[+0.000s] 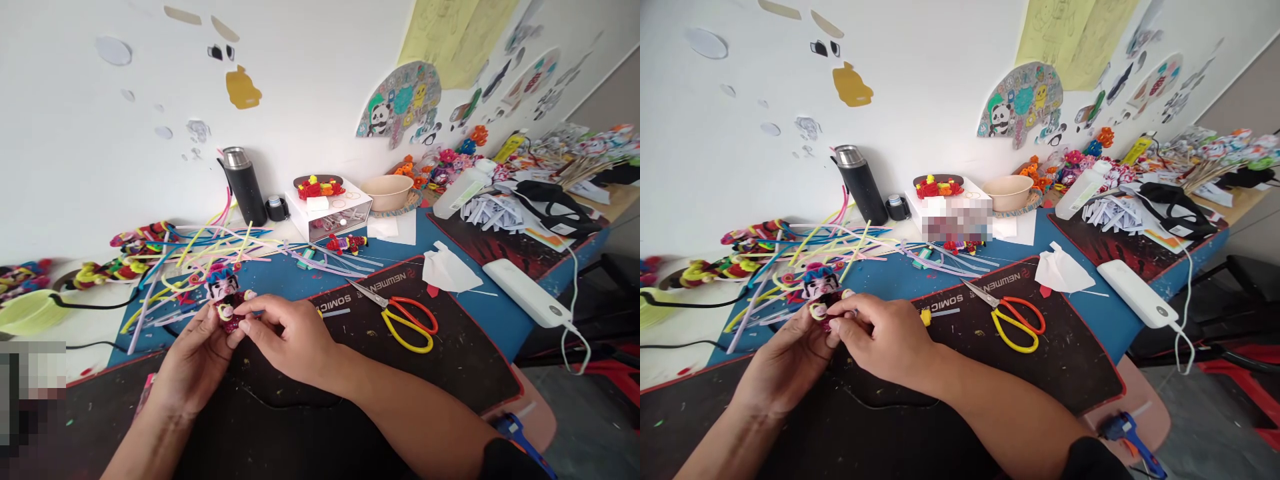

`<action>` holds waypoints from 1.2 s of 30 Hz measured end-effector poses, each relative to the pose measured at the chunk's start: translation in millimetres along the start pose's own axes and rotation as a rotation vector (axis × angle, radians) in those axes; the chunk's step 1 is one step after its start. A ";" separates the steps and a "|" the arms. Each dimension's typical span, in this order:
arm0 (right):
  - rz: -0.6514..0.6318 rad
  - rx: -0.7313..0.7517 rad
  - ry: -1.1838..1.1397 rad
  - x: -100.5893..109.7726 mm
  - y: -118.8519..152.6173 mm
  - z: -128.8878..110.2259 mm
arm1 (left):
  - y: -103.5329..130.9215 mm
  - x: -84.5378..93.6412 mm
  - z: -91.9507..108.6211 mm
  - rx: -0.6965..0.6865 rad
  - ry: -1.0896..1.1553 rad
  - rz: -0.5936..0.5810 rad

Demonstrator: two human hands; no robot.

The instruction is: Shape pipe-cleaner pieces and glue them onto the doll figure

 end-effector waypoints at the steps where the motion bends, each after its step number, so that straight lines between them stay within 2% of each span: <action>1: -0.002 0.010 0.002 0.1 0.1 -0.2 | 0.1 0.0 0.0 -0.001 0.001 0.000; 14: -0.015 0.030 0.030 1.3 1.2 -2.3 | -1.7 2.7 -2.2 -0.037 -0.018 -0.011; 22: 0.017 -0.026 -0.011 1.5 0.8 -5.0 | -4.4 8.7 0.1 -0.045 0.007 -0.044; 27: -0.006 -0.048 -0.023 1.0 1.9 -6.5 | -1.6 8.2 2.4 -0.044 0.007 -0.071; 36: -0.012 -0.050 0.017 1.6 2.0 -7.3 | 0.3 5.2 1.7 -0.028 0.014 -0.036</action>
Point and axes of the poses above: each hand's wrist, its own y-axis away from the middle knuckle, its own x-axis out of the back of the hand, z = x × y, the point moved 1 cm from there along -y, towards the middle knuckle, and after that the axes turned 5 degrees about x, right-handed, at the moved point
